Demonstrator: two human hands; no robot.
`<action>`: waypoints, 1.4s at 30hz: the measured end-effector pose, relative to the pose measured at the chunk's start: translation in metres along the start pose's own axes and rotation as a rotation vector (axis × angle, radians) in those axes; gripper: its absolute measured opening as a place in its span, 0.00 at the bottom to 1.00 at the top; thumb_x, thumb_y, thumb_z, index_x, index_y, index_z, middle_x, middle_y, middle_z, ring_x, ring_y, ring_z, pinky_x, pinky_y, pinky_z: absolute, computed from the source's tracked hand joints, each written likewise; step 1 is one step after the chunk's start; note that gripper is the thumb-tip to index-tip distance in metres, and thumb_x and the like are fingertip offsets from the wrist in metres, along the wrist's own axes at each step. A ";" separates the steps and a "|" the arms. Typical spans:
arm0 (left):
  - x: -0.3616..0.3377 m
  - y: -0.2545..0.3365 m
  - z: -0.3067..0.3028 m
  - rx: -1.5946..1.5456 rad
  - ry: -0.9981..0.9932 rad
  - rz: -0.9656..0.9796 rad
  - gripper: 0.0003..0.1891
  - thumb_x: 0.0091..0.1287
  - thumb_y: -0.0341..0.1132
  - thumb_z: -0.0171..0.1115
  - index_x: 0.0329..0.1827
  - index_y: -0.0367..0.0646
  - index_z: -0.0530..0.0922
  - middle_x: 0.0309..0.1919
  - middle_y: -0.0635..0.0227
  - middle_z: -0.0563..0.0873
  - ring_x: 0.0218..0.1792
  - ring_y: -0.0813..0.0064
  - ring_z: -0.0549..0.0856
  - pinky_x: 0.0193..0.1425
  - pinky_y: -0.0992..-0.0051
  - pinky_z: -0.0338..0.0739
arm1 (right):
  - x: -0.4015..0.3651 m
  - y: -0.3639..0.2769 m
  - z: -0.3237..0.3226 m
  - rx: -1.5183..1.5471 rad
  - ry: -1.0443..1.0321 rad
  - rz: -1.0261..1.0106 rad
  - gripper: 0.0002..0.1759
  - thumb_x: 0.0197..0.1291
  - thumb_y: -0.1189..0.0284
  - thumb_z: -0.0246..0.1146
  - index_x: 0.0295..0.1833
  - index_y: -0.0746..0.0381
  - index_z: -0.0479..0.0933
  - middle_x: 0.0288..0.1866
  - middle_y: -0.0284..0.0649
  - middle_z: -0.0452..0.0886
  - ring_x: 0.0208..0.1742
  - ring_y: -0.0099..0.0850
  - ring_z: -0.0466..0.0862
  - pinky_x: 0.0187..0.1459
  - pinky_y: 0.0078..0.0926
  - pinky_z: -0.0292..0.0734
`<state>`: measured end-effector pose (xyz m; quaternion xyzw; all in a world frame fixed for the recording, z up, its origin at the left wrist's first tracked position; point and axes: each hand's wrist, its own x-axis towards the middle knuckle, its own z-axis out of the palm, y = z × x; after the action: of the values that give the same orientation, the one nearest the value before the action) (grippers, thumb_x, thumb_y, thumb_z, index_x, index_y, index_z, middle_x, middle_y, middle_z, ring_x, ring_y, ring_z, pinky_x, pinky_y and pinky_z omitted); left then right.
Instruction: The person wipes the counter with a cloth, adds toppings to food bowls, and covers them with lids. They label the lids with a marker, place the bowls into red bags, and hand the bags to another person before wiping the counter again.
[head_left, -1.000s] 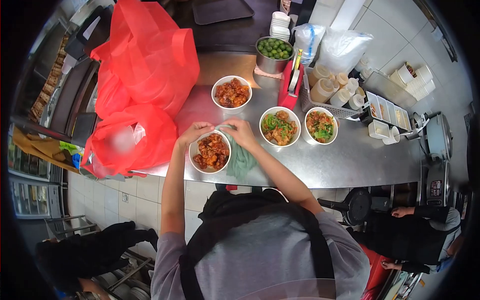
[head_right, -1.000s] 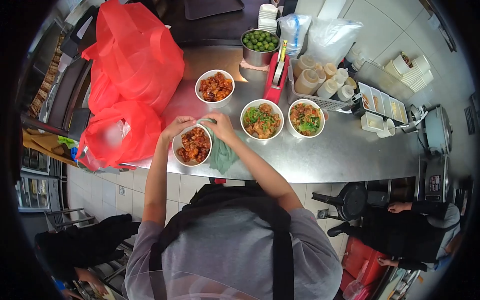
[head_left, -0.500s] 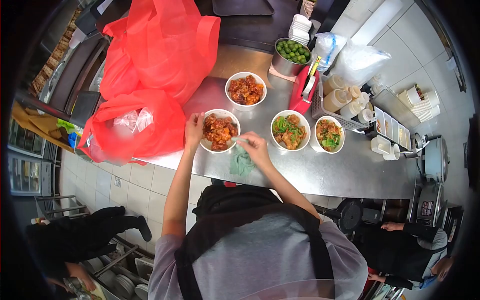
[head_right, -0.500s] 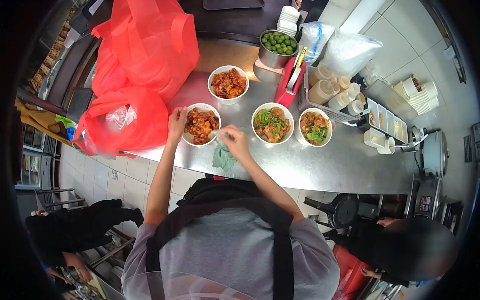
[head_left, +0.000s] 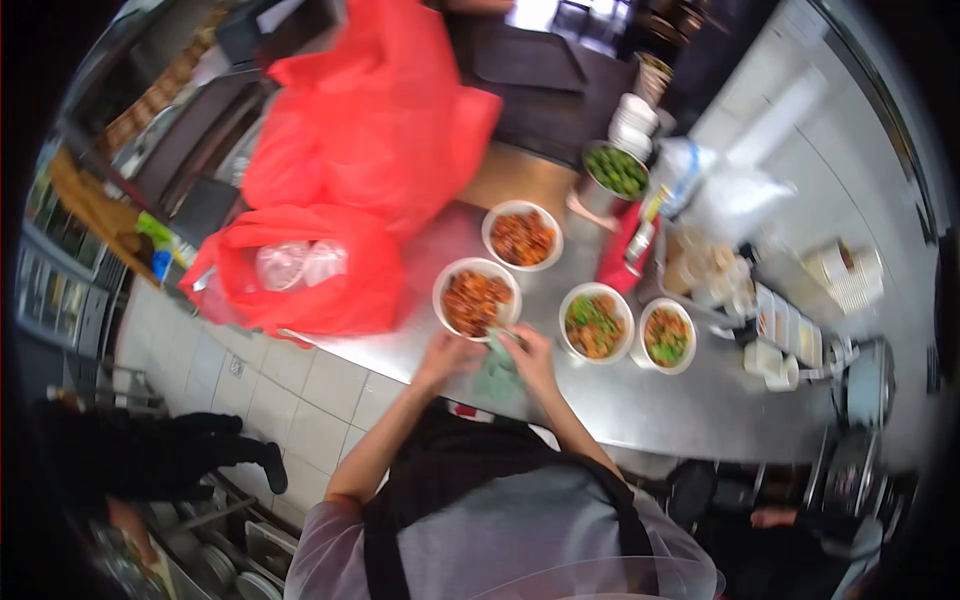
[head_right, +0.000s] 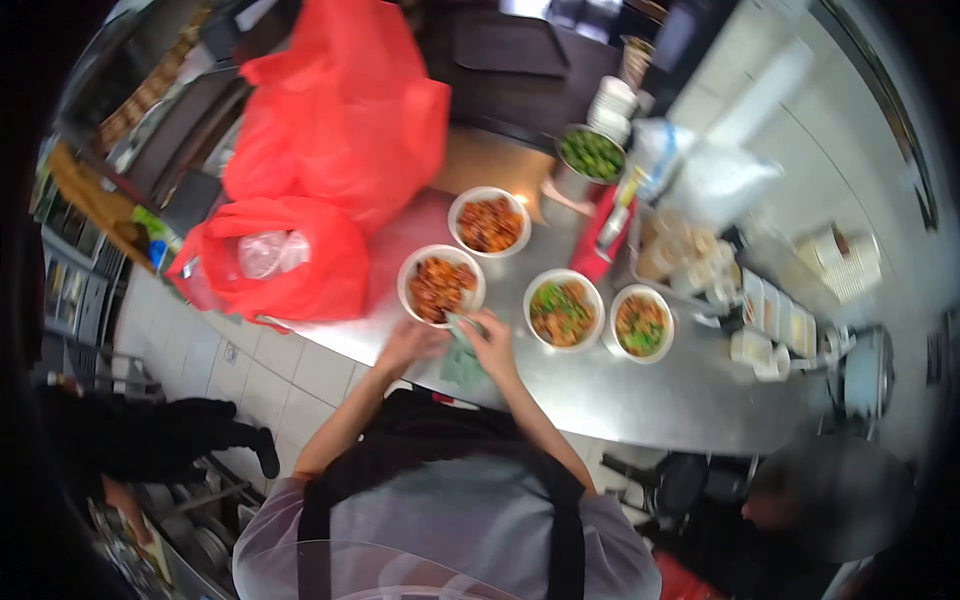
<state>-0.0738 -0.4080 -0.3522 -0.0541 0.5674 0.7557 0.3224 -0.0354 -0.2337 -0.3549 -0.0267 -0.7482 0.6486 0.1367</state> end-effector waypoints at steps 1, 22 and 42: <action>-0.001 -0.005 0.000 0.076 -0.027 -0.021 0.16 0.69 0.42 0.50 0.50 0.39 0.70 0.45 0.57 0.81 0.47 0.67 0.82 0.44 0.66 0.81 | -0.001 -0.013 -0.002 -0.120 -0.008 -0.090 0.06 0.52 0.74 0.65 0.33 0.65 0.79 0.30 0.38 0.75 0.26 0.28 0.73 0.28 0.23 0.65; 0.138 0.384 -0.295 1.185 0.875 0.934 0.25 0.66 0.46 0.51 0.59 0.36 0.69 0.57 0.48 0.73 0.58 0.54 0.73 0.59 0.63 0.69 | -0.076 0.039 -0.046 -0.716 0.171 0.184 0.22 0.29 0.81 0.62 0.38 0.57 0.77 0.41 0.44 0.69 0.42 0.44 0.72 0.43 0.36 0.69; 0.303 0.417 -0.487 0.324 0.474 0.518 0.20 0.65 0.42 0.52 0.58 0.47 0.71 0.55 0.66 0.73 0.49 0.69 0.72 0.51 0.70 0.70 | -0.111 0.006 -0.050 -1.408 0.195 0.247 0.11 0.52 0.73 0.58 0.43 0.55 0.72 0.53 0.36 0.72 0.61 0.43 0.67 0.61 0.46 0.60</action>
<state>-0.6788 -0.7757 -0.3153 -0.0307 0.7330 0.6793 -0.0149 0.0830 -0.2082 -0.3740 -0.2506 -0.9647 0.0181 0.0789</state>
